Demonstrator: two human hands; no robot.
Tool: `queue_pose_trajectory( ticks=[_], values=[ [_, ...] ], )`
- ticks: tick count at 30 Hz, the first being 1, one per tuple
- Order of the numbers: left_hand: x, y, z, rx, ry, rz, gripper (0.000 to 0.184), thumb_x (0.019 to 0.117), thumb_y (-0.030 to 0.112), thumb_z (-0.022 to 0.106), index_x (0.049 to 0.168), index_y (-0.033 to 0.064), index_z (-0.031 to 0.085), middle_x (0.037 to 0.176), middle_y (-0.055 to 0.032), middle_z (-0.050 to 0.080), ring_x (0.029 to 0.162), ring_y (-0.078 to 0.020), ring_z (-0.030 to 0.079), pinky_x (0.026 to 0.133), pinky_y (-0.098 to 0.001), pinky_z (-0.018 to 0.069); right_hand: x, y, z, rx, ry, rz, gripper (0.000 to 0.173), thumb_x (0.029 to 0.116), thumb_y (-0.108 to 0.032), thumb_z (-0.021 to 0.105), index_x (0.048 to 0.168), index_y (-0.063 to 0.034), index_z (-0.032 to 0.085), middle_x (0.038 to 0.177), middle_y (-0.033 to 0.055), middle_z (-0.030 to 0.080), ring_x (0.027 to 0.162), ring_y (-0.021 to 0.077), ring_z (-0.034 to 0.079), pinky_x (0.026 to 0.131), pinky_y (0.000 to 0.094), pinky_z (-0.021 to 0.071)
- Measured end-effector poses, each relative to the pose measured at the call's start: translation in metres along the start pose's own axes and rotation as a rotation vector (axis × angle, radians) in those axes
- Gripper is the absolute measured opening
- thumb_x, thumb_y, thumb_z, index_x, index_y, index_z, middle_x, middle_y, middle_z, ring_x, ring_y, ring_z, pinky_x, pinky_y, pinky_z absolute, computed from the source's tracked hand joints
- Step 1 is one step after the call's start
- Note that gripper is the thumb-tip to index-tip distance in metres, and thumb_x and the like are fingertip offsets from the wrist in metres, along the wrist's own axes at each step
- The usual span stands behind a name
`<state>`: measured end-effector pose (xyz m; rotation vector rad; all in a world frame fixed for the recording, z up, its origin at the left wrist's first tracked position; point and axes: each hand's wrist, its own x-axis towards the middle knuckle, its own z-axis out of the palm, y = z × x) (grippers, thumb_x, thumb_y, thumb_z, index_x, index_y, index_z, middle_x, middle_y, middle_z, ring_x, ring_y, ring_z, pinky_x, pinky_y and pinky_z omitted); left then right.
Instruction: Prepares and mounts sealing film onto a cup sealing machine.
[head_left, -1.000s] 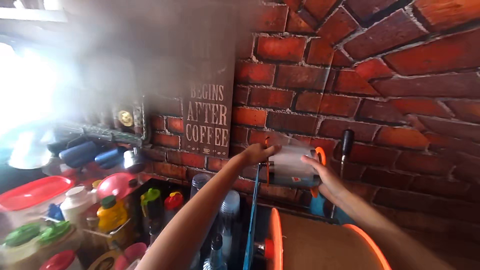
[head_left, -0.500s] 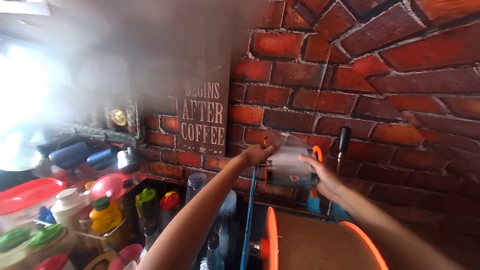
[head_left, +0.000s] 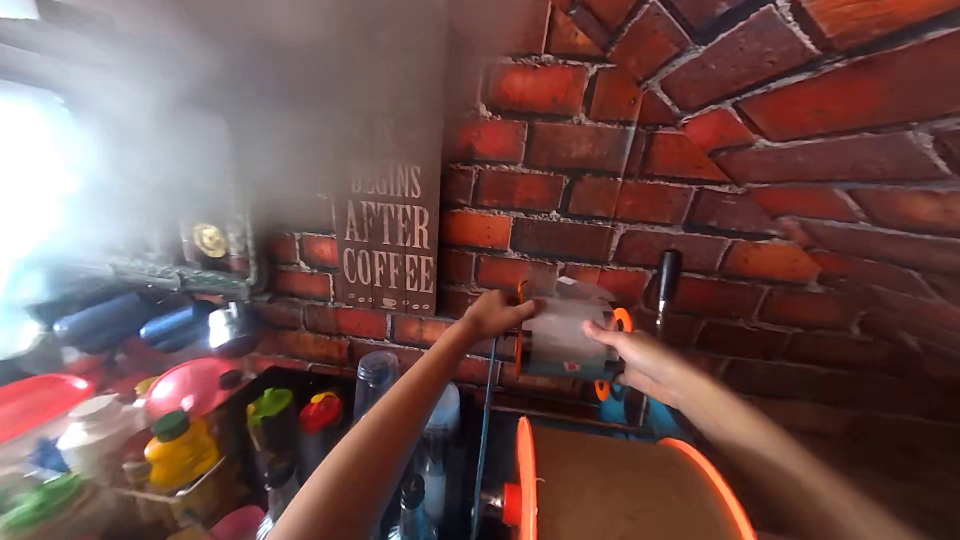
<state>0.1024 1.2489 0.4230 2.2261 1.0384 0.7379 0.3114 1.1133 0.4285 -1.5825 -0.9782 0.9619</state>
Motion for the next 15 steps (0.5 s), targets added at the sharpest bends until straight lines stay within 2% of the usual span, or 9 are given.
queue_pose_trajectory(
  ticks=[2,4,5,9,11,13,15],
  values=[
    [-0.004,-0.001,0.006,-0.033,0.03,0.013,0.056,0.1007,0.055,0.052,0.109,0.0033,0.072,0.094,-0.0172,0.07,0.089,-0.0316,0.068,0.083,-0.0581,0.0524,-0.013,0.002,0.001,-0.119,0.03,0.007,0.08,0.0998,-0.046,0.065,0.16,-0.0134,0.021,0.144,0.0207,0.053,0.131,0.0377,0.054,0.099,0.0593,0.0501],
    [-0.007,-0.003,0.012,-0.068,0.075,0.026,0.052,0.1019,0.053,0.051,0.104,0.0053,0.071,0.082,-0.0113,0.067,0.073,-0.0235,0.064,0.07,-0.0482,0.0528,-0.023,0.004,0.002,-0.219,0.042,-0.006,0.083,0.1,-0.051,0.062,0.16,-0.0132,0.02,0.141,0.023,0.055,0.127,0.039,0.057,0.098,0.0583,0.0512],
    [-0.01,-0.002,0.012,-0.076,0.074,0.02,0.051,0.1029,0.052,0.051,0.105,0.0048,0.07,0.081,-0.0109,0.065,0.071,-0.0227,0.061,0.069,-0.047,0.0515,-0.028,0.004,0.004,-0.246,0.048,-0.013,0.081,0.1008,-0.05,0.061,0.16,-0.0125,0.02,0.139,0.024,0.056,0.125,0.0395,0.058,0.099,0.058,0.0507],
    [-0.009,-0.011,0.015,-0.068,0.111,0.029,0.055,0.0962,0.058,0.053,0.11,0.007,0.07,0.089,-0.0087,0.068,0.081,-0.0207,0.065,0.077,-0.048,0.0538,-0.036,0.006,0.006,-0.306,0.05,-0.124,0.074,0.1041,-0.041,0.058,0.158,-0.0073,0.021,0.133,0.0239,0.058,0.117,0.0339,0.061,0.096,0.0507,0.0508],
    [-0.011,-0.014,0.018,-0.089,0.142,0.048,0.058,0.0947,0.059,0.054,0.115,0.0068,0.069,0.095,-0.008,0.069,0.087,-0.0188,0.066,0.082,-0.0466,0.0537,-0.038,0.005,0.005,-0.328,0.025,-0.158,0.075,0.1049,-0.037,0.057,0.159,-0.0046,0.017,0.133,0.0238,0.058,0.119,0.0319,0.061,0.1,0.0483,0.0494],
    [-0.012,-0.018,0.023,-0.105,0.193,0.091,0.063,0.0899,0.063,0.056,0.116,0.0079,0.07,0.099,-0.0058,0.072,0.091,-0.0152,0.068,0.085,-0.0436,0.0557,-0.035,0.006,0.003,-0.318,0.007,-0.176,0.074,0.1049,-0.035,0.058,0.159,-0.0032,0.017,0.137,0.0245,0.057,0.127,0.0323,0.058,0.107,0.0486,0.0469],
    [-0.012,-0.019,0.025,-0.119,0.226,0.111,0.068,0.0851,0.067,0.06,0.116,0.0079,0.07,0.1,-0.0047,0.073,0.093,-0.0137,0.07,0.086,-0.0417,0.057,-0.032,0.006,0.002,-0.316,0.003,-0.167,0.075,0.1049,-0.035,0.057,0.16,-0.0034,0.018,0.138,0.0245,0.057,0.128,0.0327,0.058,0.107,0.0489,0.0462]
  ],
)
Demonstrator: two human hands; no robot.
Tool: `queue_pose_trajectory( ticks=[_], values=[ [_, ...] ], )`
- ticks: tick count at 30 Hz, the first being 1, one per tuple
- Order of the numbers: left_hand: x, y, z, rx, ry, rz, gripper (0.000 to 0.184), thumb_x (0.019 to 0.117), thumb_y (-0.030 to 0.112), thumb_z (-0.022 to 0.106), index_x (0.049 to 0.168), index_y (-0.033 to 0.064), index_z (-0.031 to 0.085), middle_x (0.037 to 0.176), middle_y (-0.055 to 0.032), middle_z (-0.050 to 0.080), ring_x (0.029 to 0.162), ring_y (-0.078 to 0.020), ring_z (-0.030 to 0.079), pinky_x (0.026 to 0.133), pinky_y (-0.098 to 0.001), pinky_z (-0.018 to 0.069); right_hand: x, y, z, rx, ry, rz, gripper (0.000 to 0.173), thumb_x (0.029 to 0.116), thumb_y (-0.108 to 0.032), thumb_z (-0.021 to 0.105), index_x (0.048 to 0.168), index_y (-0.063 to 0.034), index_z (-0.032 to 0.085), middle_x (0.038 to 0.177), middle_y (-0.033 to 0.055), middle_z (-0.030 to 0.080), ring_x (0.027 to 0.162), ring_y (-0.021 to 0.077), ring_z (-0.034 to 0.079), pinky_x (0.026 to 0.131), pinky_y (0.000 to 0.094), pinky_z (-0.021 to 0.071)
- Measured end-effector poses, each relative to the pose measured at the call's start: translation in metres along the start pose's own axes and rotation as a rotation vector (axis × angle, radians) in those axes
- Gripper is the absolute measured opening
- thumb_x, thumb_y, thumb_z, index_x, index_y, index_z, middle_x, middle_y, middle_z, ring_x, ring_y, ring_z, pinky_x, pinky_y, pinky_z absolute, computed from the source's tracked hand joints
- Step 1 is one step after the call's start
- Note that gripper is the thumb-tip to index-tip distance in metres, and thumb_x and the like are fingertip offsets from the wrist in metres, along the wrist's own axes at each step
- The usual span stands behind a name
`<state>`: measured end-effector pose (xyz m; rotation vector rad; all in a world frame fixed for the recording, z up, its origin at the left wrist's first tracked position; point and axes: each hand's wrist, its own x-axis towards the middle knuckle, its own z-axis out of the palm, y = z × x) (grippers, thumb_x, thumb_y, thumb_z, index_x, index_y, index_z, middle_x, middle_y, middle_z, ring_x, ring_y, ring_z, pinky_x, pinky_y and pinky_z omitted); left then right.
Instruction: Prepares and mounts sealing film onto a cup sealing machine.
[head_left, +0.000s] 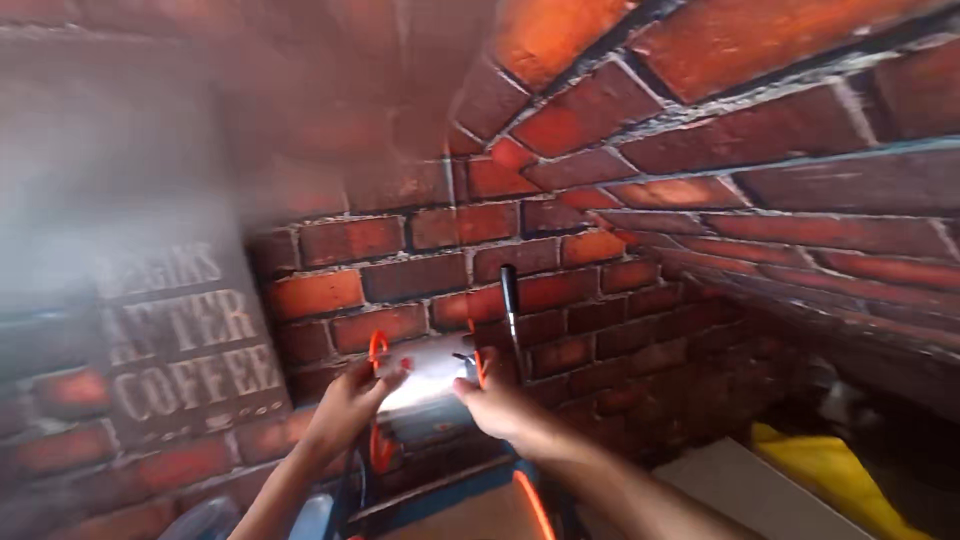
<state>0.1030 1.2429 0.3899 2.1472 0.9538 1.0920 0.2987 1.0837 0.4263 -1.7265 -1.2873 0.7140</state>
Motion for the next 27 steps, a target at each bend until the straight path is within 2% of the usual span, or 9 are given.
queue_pose_trajectory(
  ticks=[4,7,11,15,18,22,27],
  values=[
    [-0.002,-0.002,0.0,0.046,0.045,0.014,0.067,0.0813,0.069,0.061,0.107,0.0082,0.071,0.091,-0.0025,0.071,0.082,-0.0113,0.068,0.077,-0.0401,0.0569,0.002,-0.001,0.001,-0.035,0.011,0.024,0.074,0.1036,-0.036,0.059,0.16,-0.0058,0.021,0.136,0.0238,0.058,0.128,0.0337,0.058,0.107,0.05,0.046],
    [-0.002,-0.005,0.001,0.053,0.09,0.026,0.061,0.0811,0.066,0.062,0.101,0.0092,0.071,0.083,0.0017,0.068,0.073,-0.0066,0.063,0.069,-0.0345,0.0547,-0.001,-0.004,0.001,-0.029,-0.043,0.035,0.075,0.1057,-0.034,0.056,0.162,-0.0079,0.013,0.138,0.0228,0.057,0.127,0.0323,0.058,0.106,0.0487,0.0466],
    [-0.002,-0.005,0.003,0.071,0.132,0.023,0.057,0.0825,0.064,0.061,0.096,0.0086,0.069,0.076,0.0042,0.063,0.066,-0.0037,0.058,0.063,-0.0297,0.0513,0.003,-0.006,-0.001,0.008,-0.045,0.047,0.068,0.1053,-0.031,0.057,0.158,-0.0084,0.021,0.135,0.0218,0.059,0.125,0.0316,0.06,0.104,0.0471,0.0477],
    [-0.003,-0.004,0.002,0.072,0.131,-0.004,0.06,0.0847,0.063,0.059,0.103,0.0065,0.068,0.082,0.0017,0.065,0.071,-0.0053,0.061,0.068,-0.0322,0.0532,0.01,-0.008,-0.004,0.064,-0.035,0.051,0.067,0.1051,-0.029,0.058,0.159,-0.0088,0.023,0.132,0.0221,0.061,0.122,0.0313,0.061,0.102,0.0469,0.0485],
    [-0.002,-0.003,0.003,0.065,0.143,0.03,0.06,0.0855,0.063,0.059,0.104,0.0069,0.069,0.08,0.005,0.065,0.07,-0.0009,0.06,0.066,-0.026,0.0529,0.013,-0.008,-0.006,0.082,-0.031,0.063,0.068,0.1042,-0.029,0.059,0.158,-0.0092,0.024,0.135,0.0221,0.06,0.124,0.0317,0.06,0.103,0.0464,0.0482],
    [-0.003,-0.005,0.003,0.045,0.165,0.054,0.042,0.0886,0.053,0.059,0.089,0.0114,0.065,0.068,0.012,0.056,0.058,0.0038,0.053,0.056,-0.0187,0.0474,0.006,-0.006,-0.004,0.081,-0.07,0.048,0.07,0.1036,-0.029,0.059,0.158,-0.0067,0.022,0.134,0.0216,0.06,0.123,0.0314,0.061,0.103,0.0466,0.0489],
    [-0.008,-0.006,0.005,-0.063,0.159,0.054,0.021,0.0911,0.035,0.052,0.085,0.0171,0.06,0.063,0.0175,0.052,0.052,0.0065,0.049,0.051,-0.0154,0.045,0.004,-0.002,-0.003,0.074,-0.092,0.028,0.068,0.1047,-0.03,0.056,0.159,-0.0078,0.021,0.133,0.021,0.06,0.123,0.0316,0.062,0.102,0.0472,0.0496]
  ],
)
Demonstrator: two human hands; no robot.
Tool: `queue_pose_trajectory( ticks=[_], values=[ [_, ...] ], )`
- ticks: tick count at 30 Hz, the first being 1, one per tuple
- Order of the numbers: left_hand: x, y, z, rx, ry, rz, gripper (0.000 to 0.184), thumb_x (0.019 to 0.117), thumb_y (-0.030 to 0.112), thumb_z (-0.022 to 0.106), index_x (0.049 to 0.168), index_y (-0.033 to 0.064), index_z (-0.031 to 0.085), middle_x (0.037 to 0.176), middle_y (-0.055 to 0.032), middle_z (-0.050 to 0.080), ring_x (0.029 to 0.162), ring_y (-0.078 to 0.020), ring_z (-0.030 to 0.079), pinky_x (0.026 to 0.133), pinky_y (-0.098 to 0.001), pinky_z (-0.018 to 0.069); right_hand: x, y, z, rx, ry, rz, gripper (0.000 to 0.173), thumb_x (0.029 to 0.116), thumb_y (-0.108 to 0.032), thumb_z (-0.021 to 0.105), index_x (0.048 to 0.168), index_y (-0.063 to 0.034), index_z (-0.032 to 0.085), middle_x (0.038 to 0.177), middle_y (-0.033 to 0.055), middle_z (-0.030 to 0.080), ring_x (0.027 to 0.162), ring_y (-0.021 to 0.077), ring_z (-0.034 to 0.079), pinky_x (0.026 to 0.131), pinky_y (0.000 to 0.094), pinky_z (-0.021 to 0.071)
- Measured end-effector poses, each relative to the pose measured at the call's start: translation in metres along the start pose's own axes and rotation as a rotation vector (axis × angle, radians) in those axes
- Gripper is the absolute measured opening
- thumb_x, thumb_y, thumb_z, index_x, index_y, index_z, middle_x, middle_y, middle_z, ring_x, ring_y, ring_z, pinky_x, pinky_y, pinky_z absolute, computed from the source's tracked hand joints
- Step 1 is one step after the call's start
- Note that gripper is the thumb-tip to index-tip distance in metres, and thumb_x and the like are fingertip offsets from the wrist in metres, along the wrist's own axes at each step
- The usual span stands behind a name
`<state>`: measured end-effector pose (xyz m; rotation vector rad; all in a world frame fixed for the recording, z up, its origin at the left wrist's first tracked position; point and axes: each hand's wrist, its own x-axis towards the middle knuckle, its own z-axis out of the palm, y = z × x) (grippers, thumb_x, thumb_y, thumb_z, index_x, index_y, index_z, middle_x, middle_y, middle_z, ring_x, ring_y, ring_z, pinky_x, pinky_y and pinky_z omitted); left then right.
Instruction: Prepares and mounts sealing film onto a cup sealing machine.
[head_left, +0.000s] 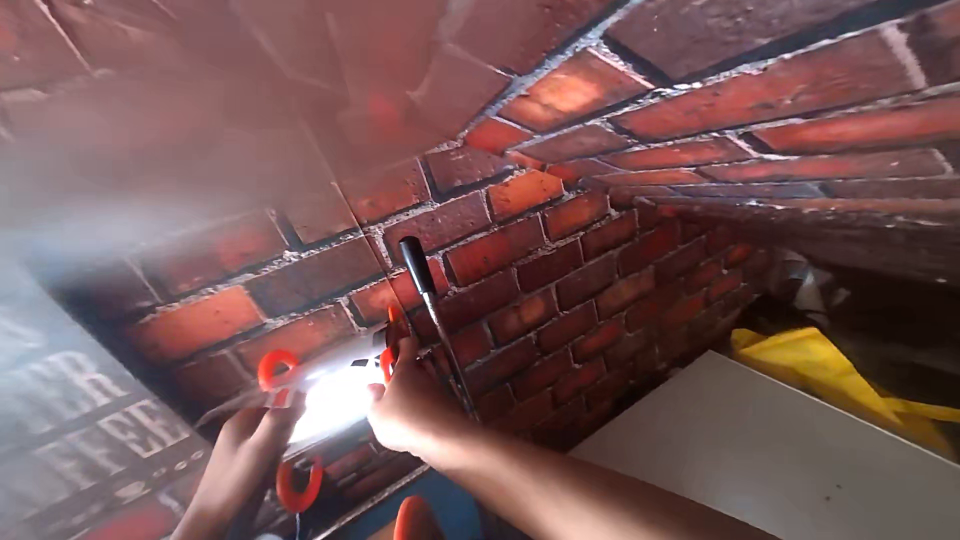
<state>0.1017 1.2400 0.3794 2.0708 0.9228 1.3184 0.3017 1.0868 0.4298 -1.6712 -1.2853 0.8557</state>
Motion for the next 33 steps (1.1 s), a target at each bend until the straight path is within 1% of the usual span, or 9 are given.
queue_pose_trajectory(
  ticks=[2,6,11,16,21,25,29,31,33],
  values=[
    [-0.001,-0.001,0.0,-0.05,0.035,0.008,0.018,0.0935,0.032,0.051,0.085,0.0185,0.059,0.062,0.0185,0.053,0.052,0.0065,0.05,0.051,-0.0147,0.0453,-0.001,0.0,0.0,-0.029,0.013,-0.038,0.066,0.1052,-0.03,0.055,0.158,-0.0079,0.023,0.133,0.0209,0.061,0.123,0.0322,0.062,0.102,0.0474,0.05],
    [-0.004,-0.004,0.003,-0.114,0.082,0.122,0.016,0.0963,0.026,0.052,0.096,0.0138,0.063,0.07,0.0203,0.06,0.061,0.0089,0.057,0.059,-0.013,0.0513,0.0,0.002,-0.001,-0.021,0.022,-0.081,0.067,0.1049,-0.027,0.055,0.16,-0.0091,0.021,0.136,0.0215,0.059,0.125,0.0332,0.06,0.103,0.0481,0.0494],
    [0.002,-0.008,0.0,-0.008,0.051,0.183,0.025,0.0938,0.037,0.057,0.08,0.0165,0.063,0.064,0.0179,0.058,0.057,0.0076,0.055,0.055,-0.0146,0.0492,0.008,0.001,-0.002,0.067,0.038,-0.036,0.066,0.1057,-0.027,0.054,0.16,-0.0087,0.021,0.136,0.0211,0.059,0.125,0.032,0.06,0.104,0.0478,0.0484],
    [0.001,-0.011,-0.002,0.011,0.054,0.234,0.026,0.0922,0.037,0.061,0.08,0.0143,0.065,0.066,0.0163,0.059,0.058,0.007,0.055,0.056,-0.0156,0.0501,0.014,0.004,-0.002,0.138,0.046,-0.041,0.065,0.1056,-0.027,0.054,0.159,-0.008,0.022,0.136,0.0215,0.058,0.125,0.0317,0.06,0.104,0.0479,0.0483],
    [0.0,-0.006,0.001,0.044,0.086,0.226,0.033,0.0989,0.034,0.051,0.089,0.0063,0.067,0.075,0.0141,0.063,0.07,0.0097,0.06,0.068,-0.0136,0.0534,0.009,0.002,-0.003,0.102,0.022,0.001,0.063,0.107,-0.031,0.05,0.158,-0.0063,0.022,0.134,0.0221,0.059,0.123,0.0324,0.062,0.102,0.0487,0.0497],
    [-0.002,-0.003,0.002,0.02,0.098,0.22,0.029,0.1006,0.027,0.049,0.086,0.0096,0.066,0.073,0.0155,0.062,0.068,0.0096,0.059,0.067,-0.0132,0.0523,0.007,0.001,-0.004,0.09,0.015,0.008,0.063,0.1076,-0.031,0.047,0.159,-0.0071,0.019,0.132,0.0211,0.06,0.122,0.0315,0.062,0.101,0.0479,0.0499],
    [-0.002,-0.005,0.003,-0.015,0.122,0.211,0.034,0.1026,0.03,0.048,0.091,0.0056,0.069,0.077,0.0116,0.066,0.073,0.0072,0.063,0.072,-0.0152,0.0552,0.009,0.002,-0.002,0.107,0.036,-0.011,0.06,0.1079,-0.03,0.047,0.158,-0.0077,0.023,0.129,0.0209,0.063,0.12,0.0315,0.063,0.1,0.0485,0.0501],
    [-0.003,-0.005,0.004,0.0,0.15,0.209,0.034,0.1028,0.028,0.046,0.087,0.0062,0.068,0.074,0.0131,0.064,0.069,0.0093,0.061,0.068,-0.0125,0.0529,0.009,0.003,0.0,0.094,0.051,-0.02,0.058,0.1078,-0.03,0.047,0.157,-0.0073,0.026,0.128,0.0209,0.063,0.12,0.0315,0.063,0.101,0.0484,0.0497],
    [-0.001,-0.003,0.005,0.006,0.131,0.217,0.037,0.1045,0.03,0.046,0.092,0.0041,0.069,0.077,0.0116,0.065,0.071,0.0094,0.061,0.069,-0.0123,0.0531,0.009,0.002,-0.001,0.086,0.078,-0.022,0.054,0.1081,-0.029,0.046,0.155,-0.0067,0.03,0.129,0.0208,0.063,0.121,0.0318,0.062,0.102,0.0486,0.049]
  ],
)
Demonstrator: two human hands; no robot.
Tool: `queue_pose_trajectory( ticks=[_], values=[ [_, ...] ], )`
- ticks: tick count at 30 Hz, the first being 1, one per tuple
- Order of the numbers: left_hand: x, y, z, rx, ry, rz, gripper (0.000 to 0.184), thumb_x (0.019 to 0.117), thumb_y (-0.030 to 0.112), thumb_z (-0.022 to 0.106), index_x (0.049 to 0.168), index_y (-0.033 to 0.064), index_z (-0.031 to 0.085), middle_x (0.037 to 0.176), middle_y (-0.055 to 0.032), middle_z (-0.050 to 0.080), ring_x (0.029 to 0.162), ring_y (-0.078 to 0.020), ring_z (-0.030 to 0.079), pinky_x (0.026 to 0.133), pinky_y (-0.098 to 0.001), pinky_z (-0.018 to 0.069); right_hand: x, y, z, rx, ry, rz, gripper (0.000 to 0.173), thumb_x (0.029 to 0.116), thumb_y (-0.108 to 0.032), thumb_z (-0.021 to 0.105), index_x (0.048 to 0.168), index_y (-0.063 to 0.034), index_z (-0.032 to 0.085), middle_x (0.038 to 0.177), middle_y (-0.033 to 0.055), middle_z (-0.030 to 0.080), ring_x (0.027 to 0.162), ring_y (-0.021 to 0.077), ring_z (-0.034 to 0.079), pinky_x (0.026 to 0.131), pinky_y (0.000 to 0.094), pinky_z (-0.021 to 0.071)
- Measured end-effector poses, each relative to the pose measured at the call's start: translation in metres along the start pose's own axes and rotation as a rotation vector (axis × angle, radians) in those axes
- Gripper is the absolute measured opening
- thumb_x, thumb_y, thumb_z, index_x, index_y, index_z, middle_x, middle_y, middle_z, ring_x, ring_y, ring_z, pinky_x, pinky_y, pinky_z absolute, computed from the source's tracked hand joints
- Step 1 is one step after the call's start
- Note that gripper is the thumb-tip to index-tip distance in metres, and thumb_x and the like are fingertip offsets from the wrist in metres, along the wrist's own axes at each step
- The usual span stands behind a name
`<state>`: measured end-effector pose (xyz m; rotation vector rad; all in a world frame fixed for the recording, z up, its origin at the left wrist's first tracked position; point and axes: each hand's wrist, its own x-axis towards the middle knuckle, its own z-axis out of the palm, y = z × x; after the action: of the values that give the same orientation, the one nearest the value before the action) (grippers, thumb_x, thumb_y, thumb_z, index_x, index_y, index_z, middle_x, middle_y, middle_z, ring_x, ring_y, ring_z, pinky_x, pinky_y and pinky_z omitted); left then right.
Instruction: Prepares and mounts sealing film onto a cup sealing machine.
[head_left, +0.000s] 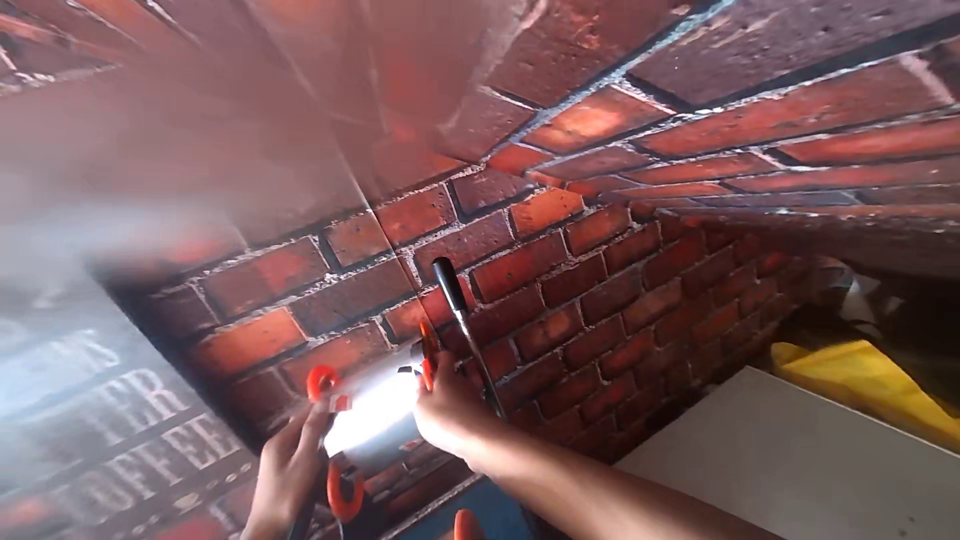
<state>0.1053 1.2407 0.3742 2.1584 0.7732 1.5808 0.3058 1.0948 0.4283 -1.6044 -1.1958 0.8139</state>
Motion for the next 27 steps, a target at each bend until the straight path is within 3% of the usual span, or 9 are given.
queue_pose_trajectory(
  ticks=[2,5,7,11,16,21,25,27],
  values=[
    [0.002,0.007,0.003,-0.025,-0.016,-0.019,0.039,0.1062,0.03,0.045,0.101,-0.0006,0.07,0.085,0.0066,0.071,0.078,0.0068,0.065,0.076,-0.0156,0.0562,-0.001,0.001,-0.003,0.033,0.028,-0.01,0.049,0.1089,-0.028,0.044,0.152,-0.0064,0.036,0.127,0.0214,0.063,0.117,0.0326,0.063,0.099,0.0498,0.0501],
    [0.0,0.014,-0.001,-0.05,-0.017,-0.033,0.039,0.1056,0.023,0.043,0.121,-0.0053,0.064,0.097,-0.0004,0.073,0.088,0.0022,0.068,0.083,-0.0206,0.0577,0.003,0.008,0.005,0.141,0.049,0.012,0.046,0.1095,-0.031,0.044,0.151,-0.0109,0.04,0.118,0.0228,0.063,0.1,0.0349,0.065,0.081,0.0521,0.0537],
    [0.003,0.013,-0.008,-0.084,-0.064,-0.059,0.042,0.1059,0.023,0.042,0.134,-0.0038,0.058,0.112,-0.0048,0.072,0.098,-0.0023,0.068,0.09,-0.0254,0.0569,0.006,0.012,0.009,0.212,0.049,0.024,0.046,0.1104,-0.034,0.043,0.152,-0.0157,0.04,0.123,0.0237,0.061,0.106,0.0381,0.064,0.082,0.0565,0.0543],
    [0.014,0.014,-0.022,-0.031,-0.204,-0.108,0.038,0.1084,0.026,0.043,0.129,0.0016,0.064,0.105,-0.006,0.072,0.088,-0.0082,0.067,0.081,-0.0323,0.0575,0.01,0.018,0.011,0.257,0.037,0.018,0.045,0.1107,-0.037,0.042,0.152,-0.0176,0.04,0.128,0.0235,0.059,0.114,0.0404,0.061,0.086,0.0613,0.0522],
    [0.014,0.021,-0.028,-0.067,-0.308,-0.111,0.041,0.111,0.03,0.041,0.134,0.001,0.06,0.113,-0.0083,0.071,0.099,-0.0098,0.068,0.092,-0.0336,0.0558,0.003,0.004,0.01,0.26,0.039,0.068,0.048,0.1127,-0.036,0.036,0.155,-0.0137,0.035,0.136,0.0261,0.054,0.124,0.0427,0.057,0.095,0.0624,0.0503],
    [0.012,0.032,-0.03,-0.038,-0.325,-0.13,0.04,0.1111,0.03,0.041,0.135,0.0028,0.06,0.111,-0.0084,0.071,0.095,-0.0103,0.067,0.089,-0.0334,0.0557,0.001,0.003,0.009,0.282,0.052,0.077,0.044,0.1127,-0.034,0.038,0.151,-0.0125,0.04,0.135,0.025,0.054,0.121,0.0418,0.058,0.092,0.0624,0.0511],
    [0.013,0.033,-0.028,-0.05,-0.313,-0.121,0.04,0.1103,0.023,0.044,0.139,-0.0009,0.057,0.119,-0.0138,0.07,0.106,-0.0151,0.068,0.097,-0.0374,0.0542,0.001,0.005,0.009,0.302,0.087,0.068,0.042,0.1128,-0.032,0.039,0.149,-0.0109,0.042,0.131,0.0257,0.056,0.117,0.0417,0.059,0.089,0.0626,0.0519],
    [0.014,0.032,-0.027,-0.068,-0.326,-0.126,0.04,0.1102,0.023,0.044,0.138,-0.0023,0.057,0.117,-0.0151,0.07,0.103,-0.0164,0.068,0.095,-0.0384,0.0543,0.0,0.007,0.011,0.291,0.123,0.033,0.042,0.1127,-0.031,0.039,0.148,-0.0095,0.042,0.129,0.0259,0.057,0.115,0.0418,0.06,0.088,0.0628,0.052]
  ],
)
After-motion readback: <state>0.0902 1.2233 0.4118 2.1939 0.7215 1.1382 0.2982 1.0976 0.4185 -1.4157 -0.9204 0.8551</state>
